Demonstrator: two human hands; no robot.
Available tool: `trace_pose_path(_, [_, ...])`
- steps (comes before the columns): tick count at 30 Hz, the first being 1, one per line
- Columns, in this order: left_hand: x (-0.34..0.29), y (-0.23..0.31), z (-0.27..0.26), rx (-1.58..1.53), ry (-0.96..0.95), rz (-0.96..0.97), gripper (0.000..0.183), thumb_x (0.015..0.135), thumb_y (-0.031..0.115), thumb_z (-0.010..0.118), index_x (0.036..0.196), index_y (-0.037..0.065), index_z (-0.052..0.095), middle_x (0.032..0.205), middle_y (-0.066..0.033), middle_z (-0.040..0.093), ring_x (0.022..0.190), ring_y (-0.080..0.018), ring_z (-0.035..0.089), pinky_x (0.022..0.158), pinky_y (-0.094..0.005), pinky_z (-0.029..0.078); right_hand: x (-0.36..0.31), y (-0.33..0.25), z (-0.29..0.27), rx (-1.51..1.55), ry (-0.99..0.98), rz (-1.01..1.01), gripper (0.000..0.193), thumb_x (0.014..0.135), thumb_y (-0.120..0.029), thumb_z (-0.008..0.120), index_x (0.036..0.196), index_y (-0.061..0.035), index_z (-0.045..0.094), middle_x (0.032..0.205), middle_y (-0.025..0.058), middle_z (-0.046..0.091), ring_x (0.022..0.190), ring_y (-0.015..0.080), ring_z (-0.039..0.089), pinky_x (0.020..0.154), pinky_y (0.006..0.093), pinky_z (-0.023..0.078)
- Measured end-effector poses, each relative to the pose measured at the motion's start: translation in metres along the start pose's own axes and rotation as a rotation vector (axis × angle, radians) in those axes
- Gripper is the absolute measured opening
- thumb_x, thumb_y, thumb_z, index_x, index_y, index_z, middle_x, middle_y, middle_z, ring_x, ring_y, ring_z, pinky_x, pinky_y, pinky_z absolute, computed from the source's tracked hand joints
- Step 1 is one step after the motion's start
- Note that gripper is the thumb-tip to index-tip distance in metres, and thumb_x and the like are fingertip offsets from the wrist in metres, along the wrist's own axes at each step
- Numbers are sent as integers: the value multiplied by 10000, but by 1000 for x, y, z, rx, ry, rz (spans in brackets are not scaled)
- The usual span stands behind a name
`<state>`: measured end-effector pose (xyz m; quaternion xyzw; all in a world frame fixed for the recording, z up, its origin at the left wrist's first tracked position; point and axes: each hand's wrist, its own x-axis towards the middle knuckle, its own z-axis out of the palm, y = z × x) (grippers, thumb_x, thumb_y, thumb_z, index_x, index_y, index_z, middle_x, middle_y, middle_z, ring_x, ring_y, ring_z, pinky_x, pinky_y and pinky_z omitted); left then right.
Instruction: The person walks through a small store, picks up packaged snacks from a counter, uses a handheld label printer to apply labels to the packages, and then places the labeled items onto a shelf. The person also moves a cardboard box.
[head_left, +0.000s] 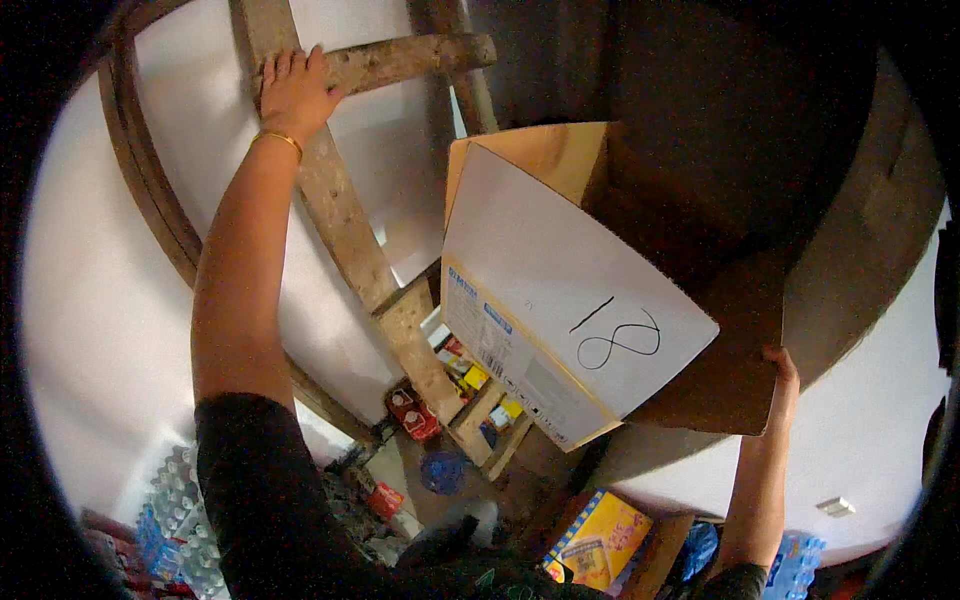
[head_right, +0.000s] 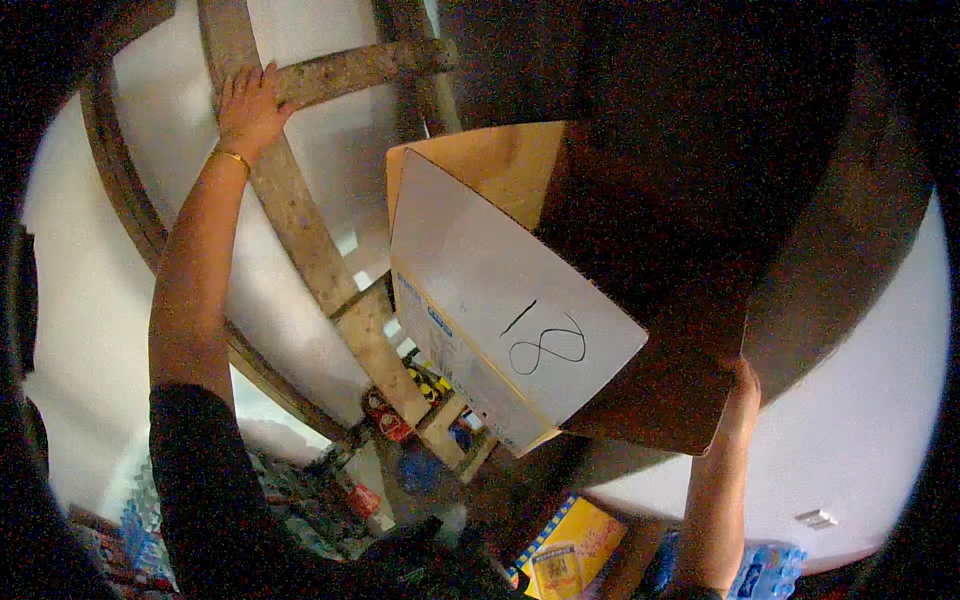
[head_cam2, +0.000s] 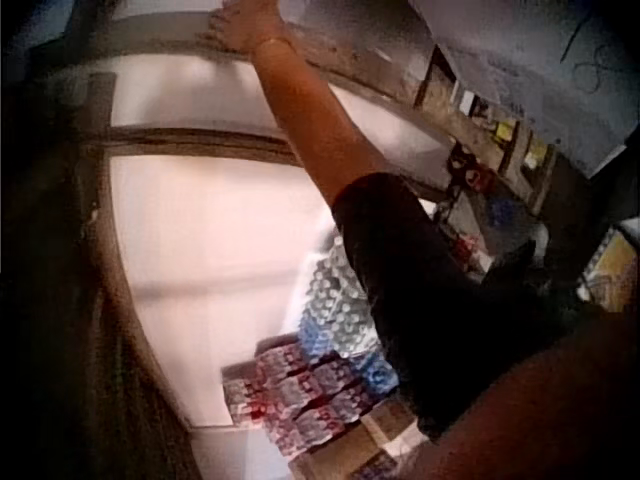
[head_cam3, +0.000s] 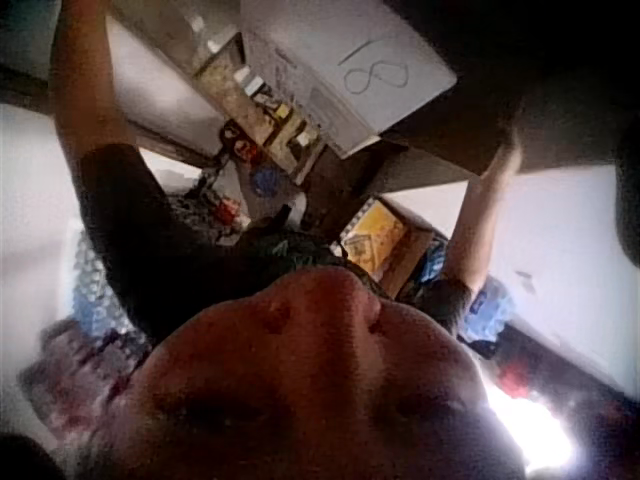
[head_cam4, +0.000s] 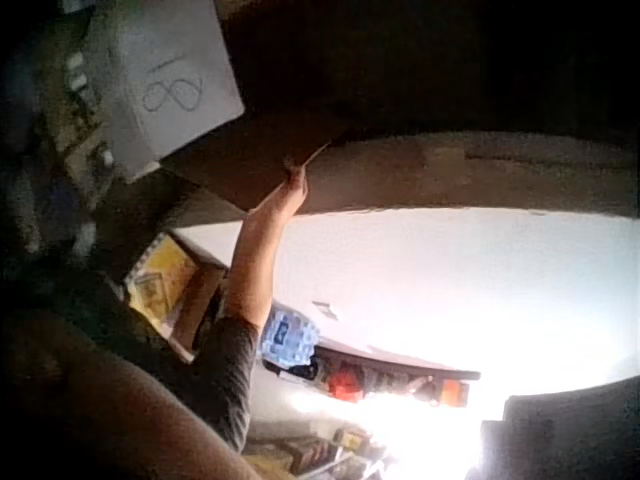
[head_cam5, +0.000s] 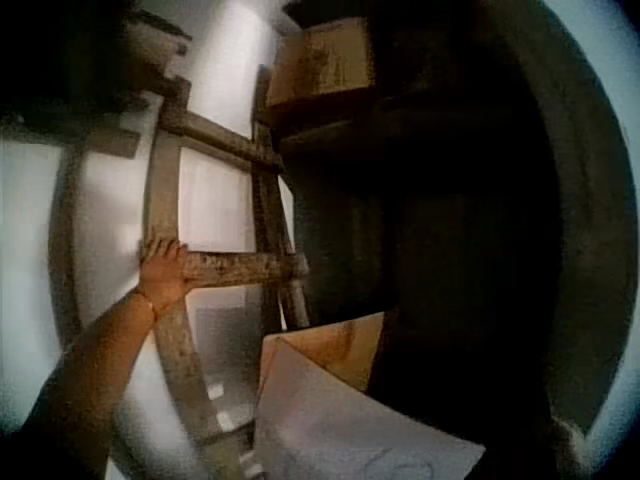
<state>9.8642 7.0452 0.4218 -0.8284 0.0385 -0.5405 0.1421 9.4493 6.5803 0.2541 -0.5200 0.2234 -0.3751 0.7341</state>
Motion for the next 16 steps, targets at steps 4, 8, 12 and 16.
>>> trace_pose_path(4, [0, -5, 7, 33, -173, 37, 681, 779, 498, 587, 1289, 77, 425, 1282, -126, 472, 1169, -306, 446, 995, -445, 322, 7, -23, 39, 138, -10, 43, 266, 771, -202, 548, 951, -11, 591, 911, 112, 607, 820, 257, 570, 748, 364, 466])
trace_pose_path(8, [-19, -3, -20, -73, -253, -6, 667, 786, 496, 587, 1286, 86, 425, 1252, -149, 479, 1124, -368, 461, 918, -473, 387, 69, -7, 7, 103, -164, -53, 270, 825, -223, 552, 1004, -29, 611, 970, 123, 627, 885, 247, 593, 776, 375, 498])
trace_pose_path(12, [24, 16, -8, -112, -414, -37, 875, 765, 599, 575, 1375, 36, 295, 1370, -182, 372, 1259, -386, 338, 1047, -503, 264, 120, -38, -44, -125, -95, -242, 366, 826, -279, 575, 1094, -30, 591, 1053, 132, 620, 948, 257, 593, 823, 400, 495])
trace_pose_path(16, [31, -44, 44, -350, -71, -41, 858, 764, 580, 591, 1361, 24, 324, 1305, -187, 454, 1196, -371, 416, 1004, -502, 315, 139, -41, -44, -249, -28, -341, 493, 808, -354, 605, 1172, -23, 559, 1124, 138, 602, 1003, 278, 585, 874, 430, 478])
